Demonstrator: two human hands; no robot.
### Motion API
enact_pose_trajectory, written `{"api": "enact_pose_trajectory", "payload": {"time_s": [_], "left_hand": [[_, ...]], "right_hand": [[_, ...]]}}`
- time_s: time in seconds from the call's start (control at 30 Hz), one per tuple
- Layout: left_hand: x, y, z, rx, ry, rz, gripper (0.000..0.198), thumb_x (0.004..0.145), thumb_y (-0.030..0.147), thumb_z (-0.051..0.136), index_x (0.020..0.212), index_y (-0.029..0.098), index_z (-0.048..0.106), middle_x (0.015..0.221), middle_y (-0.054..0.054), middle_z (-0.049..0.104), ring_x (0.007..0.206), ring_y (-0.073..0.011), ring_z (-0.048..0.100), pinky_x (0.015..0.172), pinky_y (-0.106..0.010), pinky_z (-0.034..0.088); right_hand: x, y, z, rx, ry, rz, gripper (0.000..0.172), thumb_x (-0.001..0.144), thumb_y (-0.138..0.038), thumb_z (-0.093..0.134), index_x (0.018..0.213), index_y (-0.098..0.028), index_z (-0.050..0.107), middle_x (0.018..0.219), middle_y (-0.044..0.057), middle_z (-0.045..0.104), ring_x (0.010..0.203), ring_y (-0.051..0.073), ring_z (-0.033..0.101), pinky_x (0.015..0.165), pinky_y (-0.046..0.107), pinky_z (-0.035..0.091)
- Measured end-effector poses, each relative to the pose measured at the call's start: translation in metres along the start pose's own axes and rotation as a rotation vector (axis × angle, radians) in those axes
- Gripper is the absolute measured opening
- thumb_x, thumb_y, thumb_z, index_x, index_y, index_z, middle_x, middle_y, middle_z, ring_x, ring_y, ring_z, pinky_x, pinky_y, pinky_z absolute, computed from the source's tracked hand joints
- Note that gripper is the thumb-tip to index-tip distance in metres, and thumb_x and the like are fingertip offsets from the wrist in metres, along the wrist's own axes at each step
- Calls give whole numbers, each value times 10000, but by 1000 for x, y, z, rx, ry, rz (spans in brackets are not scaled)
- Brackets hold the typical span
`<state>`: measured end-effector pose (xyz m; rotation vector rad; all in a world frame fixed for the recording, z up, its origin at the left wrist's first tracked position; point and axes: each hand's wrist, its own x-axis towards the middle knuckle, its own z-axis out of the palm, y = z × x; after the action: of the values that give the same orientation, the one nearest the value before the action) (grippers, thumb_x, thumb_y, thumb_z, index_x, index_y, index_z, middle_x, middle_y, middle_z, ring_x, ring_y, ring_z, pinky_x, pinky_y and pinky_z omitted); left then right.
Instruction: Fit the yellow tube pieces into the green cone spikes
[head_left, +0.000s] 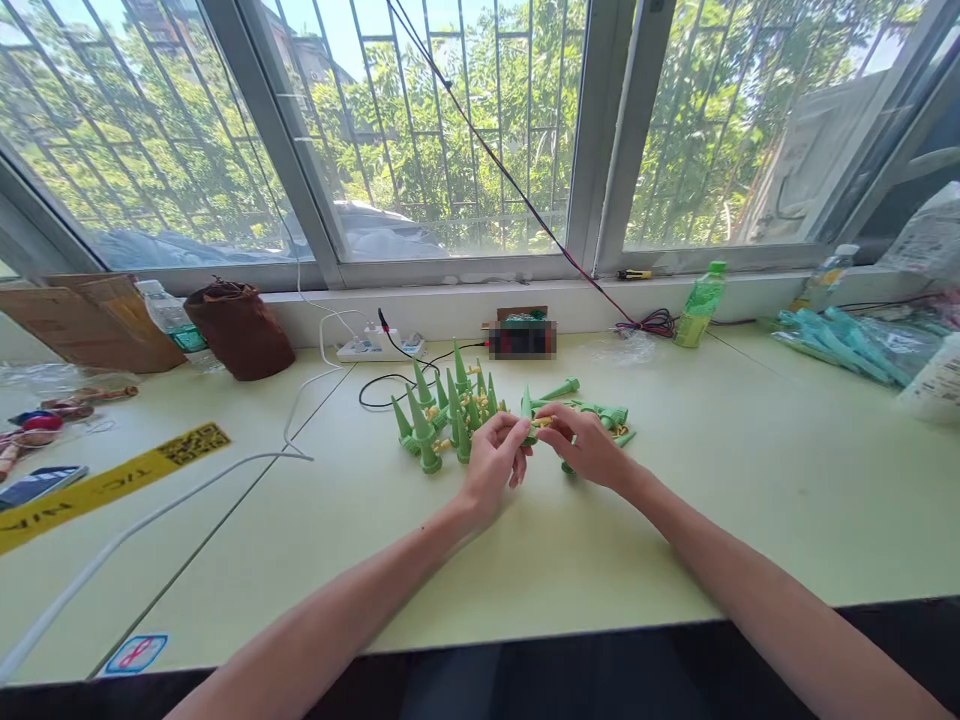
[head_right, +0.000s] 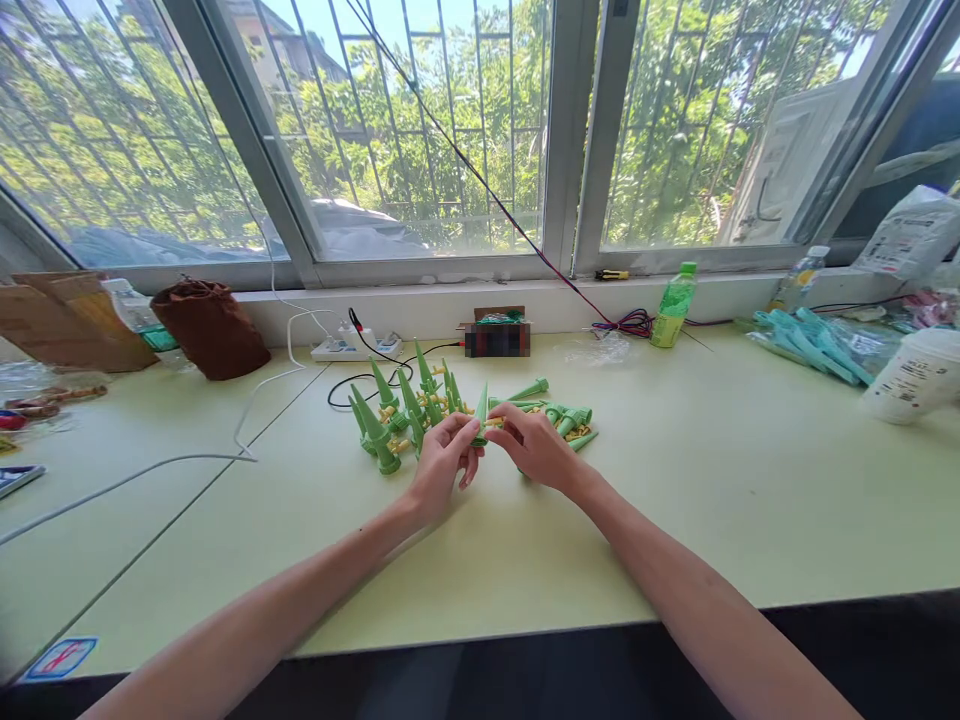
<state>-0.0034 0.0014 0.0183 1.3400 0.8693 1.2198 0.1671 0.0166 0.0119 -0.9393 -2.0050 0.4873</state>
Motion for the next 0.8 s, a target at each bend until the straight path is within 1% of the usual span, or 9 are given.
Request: {"api": "enact_pose_trajectory", "payload": {"time_s": [0.1, 0.27, 0.47, 0.63, 0.8], "left_hand": [[0, 1, 1, 7, 7, 8, 350, 868, 491, 599, 749, 177, 499, 401, 76, 455, 314, -62, 401, 403, -204, 334], [-1, 1, 2, 25, -1, 21, 351, 867, 491, 604, 771, 171, 499, 483, 65, 504, 317, -43, 396, 378, -198, 302], [-2, -2, 3, 64, -12, 69, 347, 848, 489, 630, 806, 181, 477, 559, 73, 512, 314, -28, 401, 348, -183, 281], [-3, -4, 3, 111, -16, 107, 378, 821, 521, 647, 834, 185, 475, 689, 50, 546, 357, -28, 450, 329, -167, 298], [-5, -6, 2, 158, -48, 127, 356, 844, 514, 620, 860, 189, 476, 748, 40, 550, 371, -12, 422, 331, -157, 291]], "right_hand": [[0, 1, 0, -29, 2, -7, 252, 969, -442, 454, 968, -214, 562, 557, -67, 424, 484, 107, 330, 522, 240, 331], [0, 1, 0, -24, 19, -12, 262, 967, -436, 456, 879, -210, 553, 552, -64, 405, 490, 107, 311, 511, 242, 312], [1, -2, -1, -24, 37, -21, 333, 972, -442, 442, 747, -207, 516, 546, -57, 391, 495, 104, 310, 513, 242, 307], [2, -5, -3, -44, 59, -35, 419, 975, -483, 414, 668, -207, 487, 540, -45, 388, 502, 107, 326, 517, 243, 308], [2, -3, -3, -65, 76, -44, 482, 985, -503, 368, 607, -208, 418, 528, -40, 373, 497, 108, 320, 516, 247, 298]]}}
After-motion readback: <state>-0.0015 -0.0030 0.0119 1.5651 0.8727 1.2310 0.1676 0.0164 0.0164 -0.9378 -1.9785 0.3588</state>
